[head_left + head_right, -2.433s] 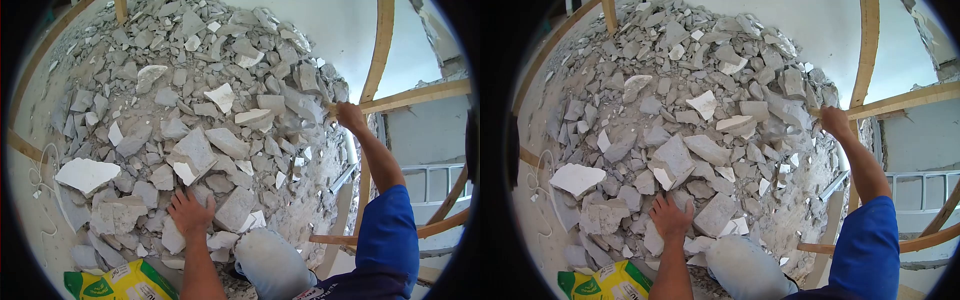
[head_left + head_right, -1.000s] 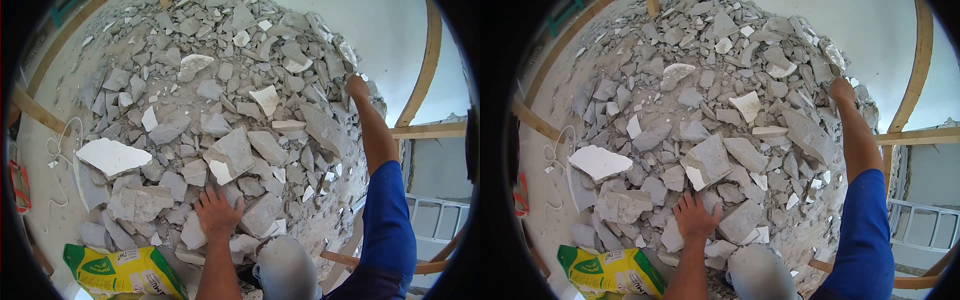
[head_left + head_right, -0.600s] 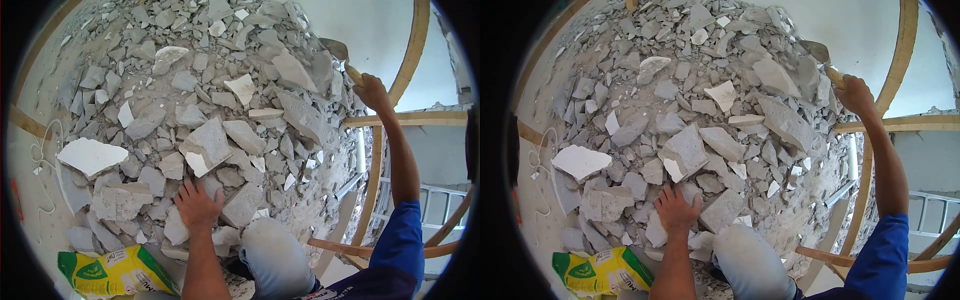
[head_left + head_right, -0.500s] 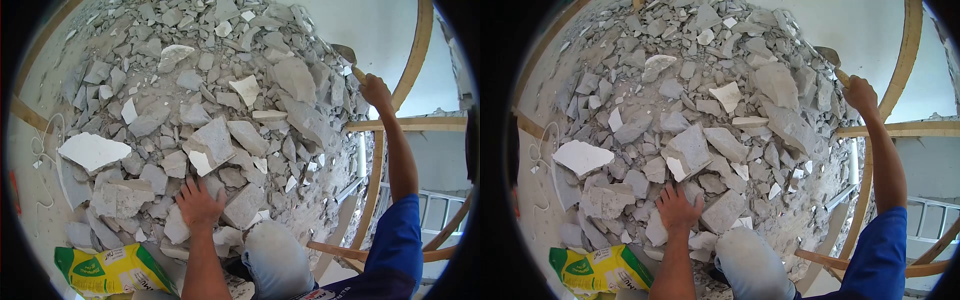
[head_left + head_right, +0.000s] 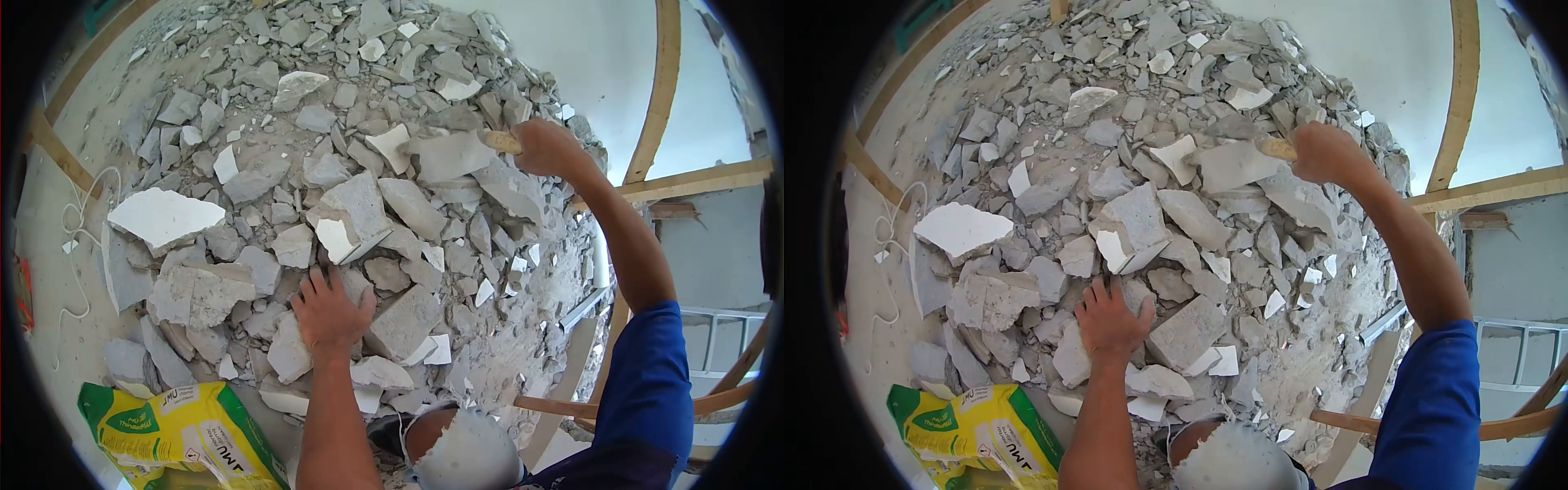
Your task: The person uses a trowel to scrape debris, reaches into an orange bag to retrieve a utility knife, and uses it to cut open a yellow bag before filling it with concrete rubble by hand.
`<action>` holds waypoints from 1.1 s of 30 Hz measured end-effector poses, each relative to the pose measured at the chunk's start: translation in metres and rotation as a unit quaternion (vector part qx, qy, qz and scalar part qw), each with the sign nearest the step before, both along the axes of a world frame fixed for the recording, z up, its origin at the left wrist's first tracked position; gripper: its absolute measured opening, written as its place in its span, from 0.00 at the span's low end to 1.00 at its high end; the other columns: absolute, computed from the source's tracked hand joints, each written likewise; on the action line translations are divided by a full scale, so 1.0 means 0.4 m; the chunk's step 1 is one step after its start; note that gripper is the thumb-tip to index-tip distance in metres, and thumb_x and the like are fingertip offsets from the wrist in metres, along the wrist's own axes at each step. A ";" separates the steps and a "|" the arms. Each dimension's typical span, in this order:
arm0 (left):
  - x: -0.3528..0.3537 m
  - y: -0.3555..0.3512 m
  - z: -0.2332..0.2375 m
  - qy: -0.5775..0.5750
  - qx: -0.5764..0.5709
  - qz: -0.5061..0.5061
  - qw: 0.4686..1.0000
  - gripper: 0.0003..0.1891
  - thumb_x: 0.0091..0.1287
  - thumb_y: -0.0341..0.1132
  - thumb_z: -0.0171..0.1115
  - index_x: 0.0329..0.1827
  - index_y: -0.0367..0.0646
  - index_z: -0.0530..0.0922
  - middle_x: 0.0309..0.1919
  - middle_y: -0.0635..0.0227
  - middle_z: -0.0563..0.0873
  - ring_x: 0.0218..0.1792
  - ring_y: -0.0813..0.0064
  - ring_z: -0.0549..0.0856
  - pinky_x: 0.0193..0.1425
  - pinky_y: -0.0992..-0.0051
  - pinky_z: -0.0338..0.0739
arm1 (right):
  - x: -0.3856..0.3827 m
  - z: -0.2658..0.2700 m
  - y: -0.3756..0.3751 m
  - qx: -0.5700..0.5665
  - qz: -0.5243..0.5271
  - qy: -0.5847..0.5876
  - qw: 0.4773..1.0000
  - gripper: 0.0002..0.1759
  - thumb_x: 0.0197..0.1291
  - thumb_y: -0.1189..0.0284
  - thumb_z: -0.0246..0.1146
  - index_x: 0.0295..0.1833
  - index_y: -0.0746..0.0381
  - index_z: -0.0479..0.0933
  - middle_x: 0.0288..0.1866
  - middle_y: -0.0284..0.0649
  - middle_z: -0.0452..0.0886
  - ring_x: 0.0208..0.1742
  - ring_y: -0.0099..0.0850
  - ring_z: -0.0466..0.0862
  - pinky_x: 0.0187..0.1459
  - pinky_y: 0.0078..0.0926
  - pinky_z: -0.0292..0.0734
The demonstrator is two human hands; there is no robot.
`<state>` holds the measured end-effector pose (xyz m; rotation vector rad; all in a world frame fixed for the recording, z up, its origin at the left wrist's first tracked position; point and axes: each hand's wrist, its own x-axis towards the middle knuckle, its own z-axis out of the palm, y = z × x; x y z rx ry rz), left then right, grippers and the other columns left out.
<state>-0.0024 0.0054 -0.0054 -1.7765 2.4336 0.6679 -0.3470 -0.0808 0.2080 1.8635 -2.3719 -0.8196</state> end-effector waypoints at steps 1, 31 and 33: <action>-0.003 0.004 0.003 0.000 -0.008 -0.001 1.000 0.41 0.66 0.64 0.57 0.73 0.41 0.71 0.67 0.54 0.74 0.66 0.54 0.72 0.67 0.53 0.66 | 0.070 0.051 0.054 0.001 0.010 -0.021 1.000 0.10 0.52 0.74 0.65 0.40 0.67 0.85 0.39 0.54 0.87 0.44 0.55 0.88 0.45 0.52 0.83; 0.913 0.437 0.376 -0.063 -0.038 -0.087 0.994 0.37 0.61 0.41 0.75 0.72 0.35 0.71 0.65 0.40 0.77 0.66 0.40 0.76 0.71 0.51 0.69 | 0.109 -0.018 0.268 -0.331 -0.086 -0.062 0.938 0.08 0.58 0.76 0.64 0.42 0.62 0.85 0.42 0.49 0.89 0.45 0.48 0.91 0.42 0.45 0.86; 0.947 0.509 0.308 -0.072 -0.082 -0.082 0.991 0.37 0.62 0.43 0.74 0.71 0.32 0.70 0.63 0.38 0.78 0.65 0.40 0.76 0.70 0.50 0.69 | 0.033 -0.141 0.124 -0.278 -0.060 -0.041 0.958 0.09 0.59 0.75 0.65 0.44 0.60 0.88 0.46 0.47 0.90 0.44 0.43 0.92 0.39 0.43 0.87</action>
